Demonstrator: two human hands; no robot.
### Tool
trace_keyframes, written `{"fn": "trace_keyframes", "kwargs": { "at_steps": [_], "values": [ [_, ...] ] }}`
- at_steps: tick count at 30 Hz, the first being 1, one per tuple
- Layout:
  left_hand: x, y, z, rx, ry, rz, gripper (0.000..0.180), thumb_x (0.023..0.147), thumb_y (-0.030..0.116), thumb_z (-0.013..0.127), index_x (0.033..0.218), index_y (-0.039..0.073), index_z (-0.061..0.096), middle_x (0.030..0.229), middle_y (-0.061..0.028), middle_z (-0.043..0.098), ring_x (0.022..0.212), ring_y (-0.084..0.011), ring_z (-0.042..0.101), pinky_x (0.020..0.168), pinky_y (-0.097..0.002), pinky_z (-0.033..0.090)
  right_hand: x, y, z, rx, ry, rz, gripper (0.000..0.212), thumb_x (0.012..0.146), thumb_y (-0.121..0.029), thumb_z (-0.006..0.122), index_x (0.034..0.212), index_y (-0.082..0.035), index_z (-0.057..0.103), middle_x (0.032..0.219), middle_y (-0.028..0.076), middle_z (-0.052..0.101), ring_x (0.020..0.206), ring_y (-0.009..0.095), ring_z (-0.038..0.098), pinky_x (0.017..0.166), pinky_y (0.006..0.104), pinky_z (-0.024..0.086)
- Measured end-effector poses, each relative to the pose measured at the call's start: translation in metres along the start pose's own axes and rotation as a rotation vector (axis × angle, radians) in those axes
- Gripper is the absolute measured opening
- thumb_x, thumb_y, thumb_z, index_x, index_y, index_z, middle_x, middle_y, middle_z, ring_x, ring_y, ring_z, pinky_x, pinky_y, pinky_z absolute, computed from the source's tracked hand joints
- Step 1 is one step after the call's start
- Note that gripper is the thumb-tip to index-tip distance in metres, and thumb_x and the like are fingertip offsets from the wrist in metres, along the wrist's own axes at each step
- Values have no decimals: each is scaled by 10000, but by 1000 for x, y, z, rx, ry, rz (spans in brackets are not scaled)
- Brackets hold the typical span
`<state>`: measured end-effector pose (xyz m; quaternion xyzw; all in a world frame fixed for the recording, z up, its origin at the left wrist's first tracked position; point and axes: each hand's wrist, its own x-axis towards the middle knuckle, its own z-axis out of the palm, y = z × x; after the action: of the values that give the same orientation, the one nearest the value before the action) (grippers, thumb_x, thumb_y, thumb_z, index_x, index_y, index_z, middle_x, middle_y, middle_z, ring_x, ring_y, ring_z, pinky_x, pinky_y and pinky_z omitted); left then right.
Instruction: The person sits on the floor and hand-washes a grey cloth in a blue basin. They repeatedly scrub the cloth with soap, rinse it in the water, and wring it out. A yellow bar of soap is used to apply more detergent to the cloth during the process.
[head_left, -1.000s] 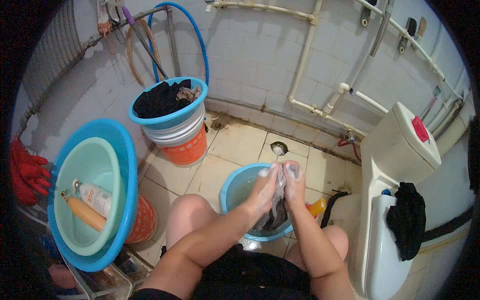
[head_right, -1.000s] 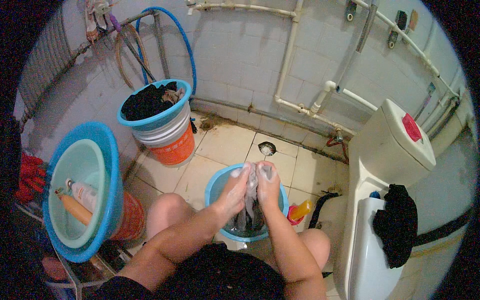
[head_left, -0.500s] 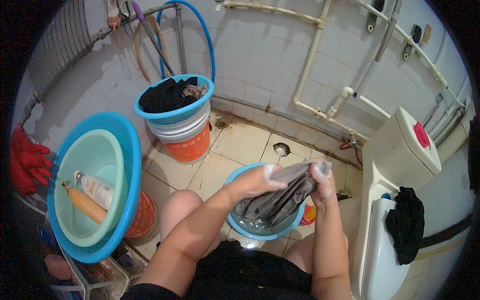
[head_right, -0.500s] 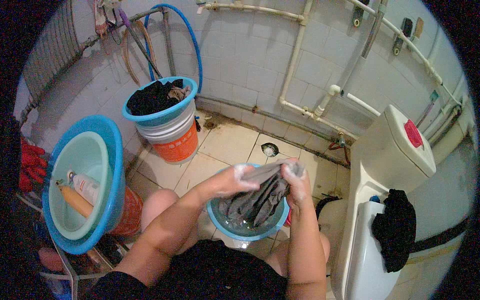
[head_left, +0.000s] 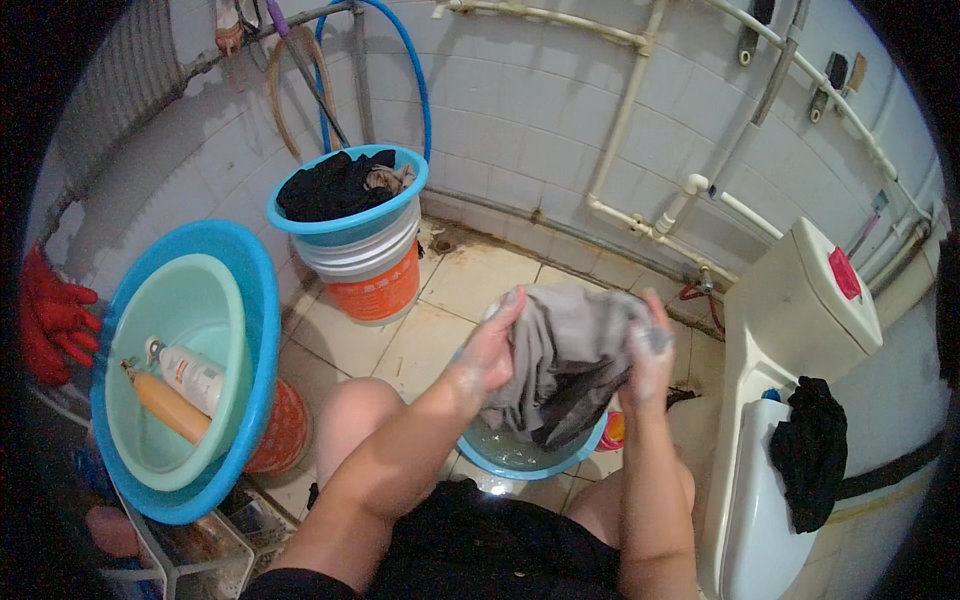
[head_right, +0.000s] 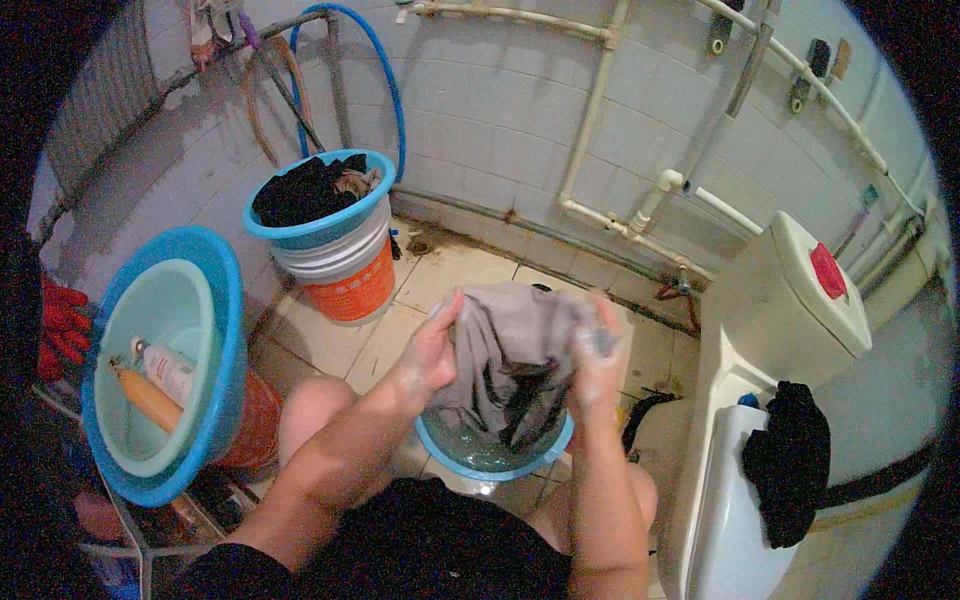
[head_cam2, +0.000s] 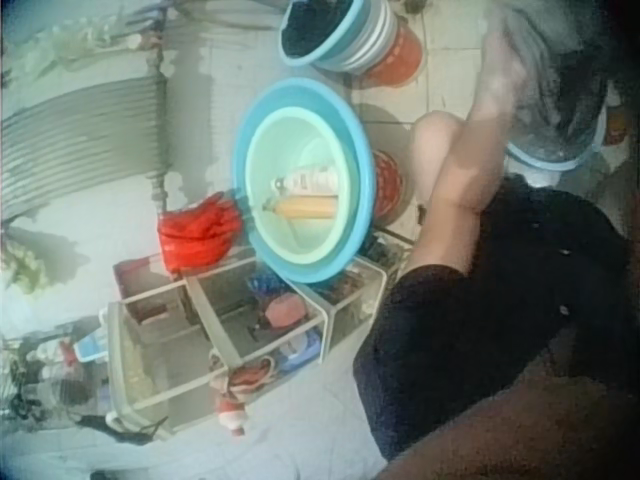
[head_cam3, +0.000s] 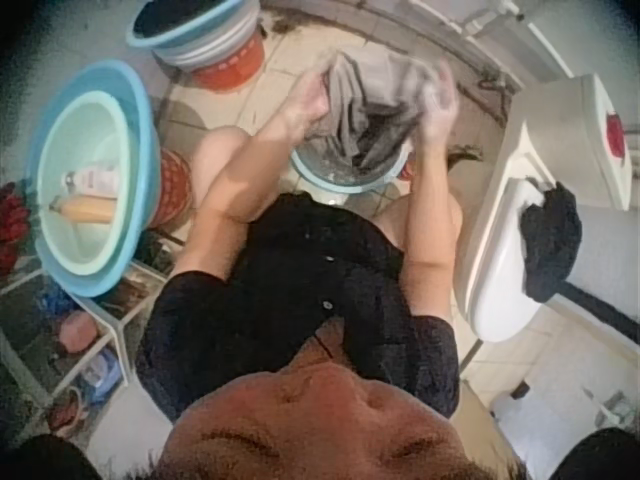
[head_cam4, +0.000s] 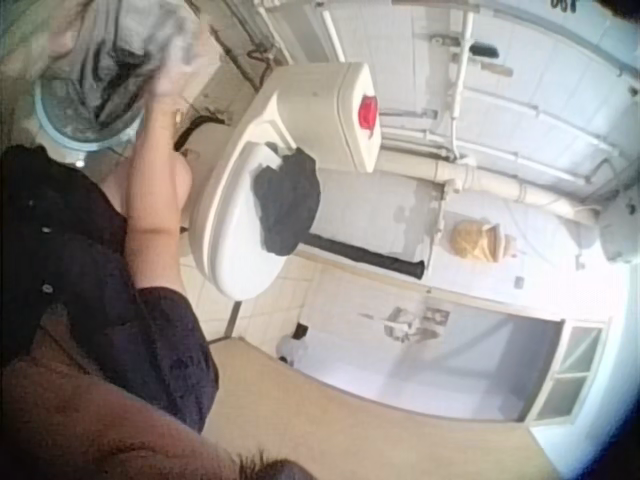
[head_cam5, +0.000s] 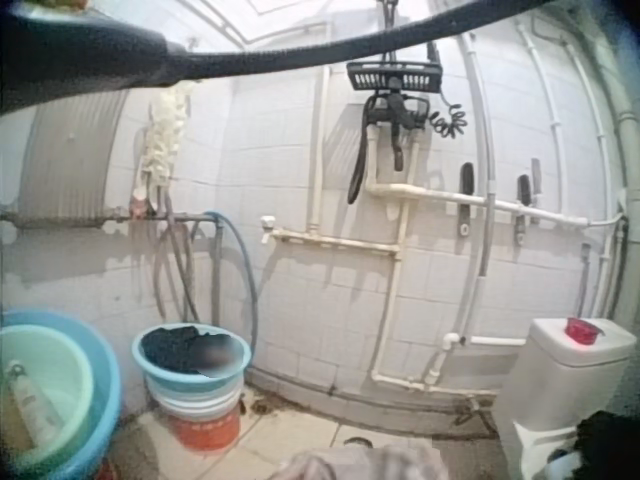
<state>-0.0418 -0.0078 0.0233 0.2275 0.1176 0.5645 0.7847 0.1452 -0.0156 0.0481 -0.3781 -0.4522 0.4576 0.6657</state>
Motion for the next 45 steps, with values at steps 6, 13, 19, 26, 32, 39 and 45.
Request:
{"fn": "trace_keyframes", "kwargs": {
  "at_steps": [6,13,19,26,32,39,45],
  "values": [
    [18,-49,-37,-246,-207,-166,375,881,443,468,996,99,566,978,-52,606,906,-172,570,824,-319,460,-69,10,59,-929,-571,-610,129,638,-155,681,719,-109,593,780,72,578,710,283,589,616,337,474],
    [3,-79,31,-303,180,-85,302,878,428,491,831,134,546,732,7,542,644,-103,531,562,-258,444,-14,30,32,-1159,8,-451,232,745,-279,643,670,-89,534,698,107,545,653,298,572,546,388,448],
    [-10,-63,13,-62,282,-231,429,873,516,423,1017,129,536,933,-57,564,857,-180,547,743,-318,458,-36,32,41,-1027,-126,-426,230,680,-222,667,787,-49,559,826,139,578,737,299,566,636,377,458],
    [-7,-26,21,703,72,-205,431,838,302,570,1146,9,499,1052,-94,578,937,-175,551,809,-316,446,26,23,-23,-388,150,-5,238,767,-257,676,810,-32,613,830,53,598,728,109,523,654,253,420],
    [2,-3,14,-69,144,-33,385,909,367,427,1058,28,532,962,-69,584,852,-183,560,783,-315,454,-9,-12,10,-382,21,-123,85,792,-138,616,804,-61,580,779,17,563,738,125,524,692,269,429],
    [18,-69,-47,-284,-116,-18,303,884,390,479,855,95,541,771,-6,552,666,-118,514,626,-257,447,-58,22,64,-1009,-420,-601,137,667,-131,687,639,-93,558,684,85,572,622,281,574,539,357,451],
    [16,-89,-24,-107,276,15,200,913,302,447,810,154,532,702,21,498,664,-95,520,584,-264,452,-34,30,48,-1107,-152,-609,134,672,-153,657,649,-91,541,662,114,557,595,308,555,547,378,455]
  ]
}}
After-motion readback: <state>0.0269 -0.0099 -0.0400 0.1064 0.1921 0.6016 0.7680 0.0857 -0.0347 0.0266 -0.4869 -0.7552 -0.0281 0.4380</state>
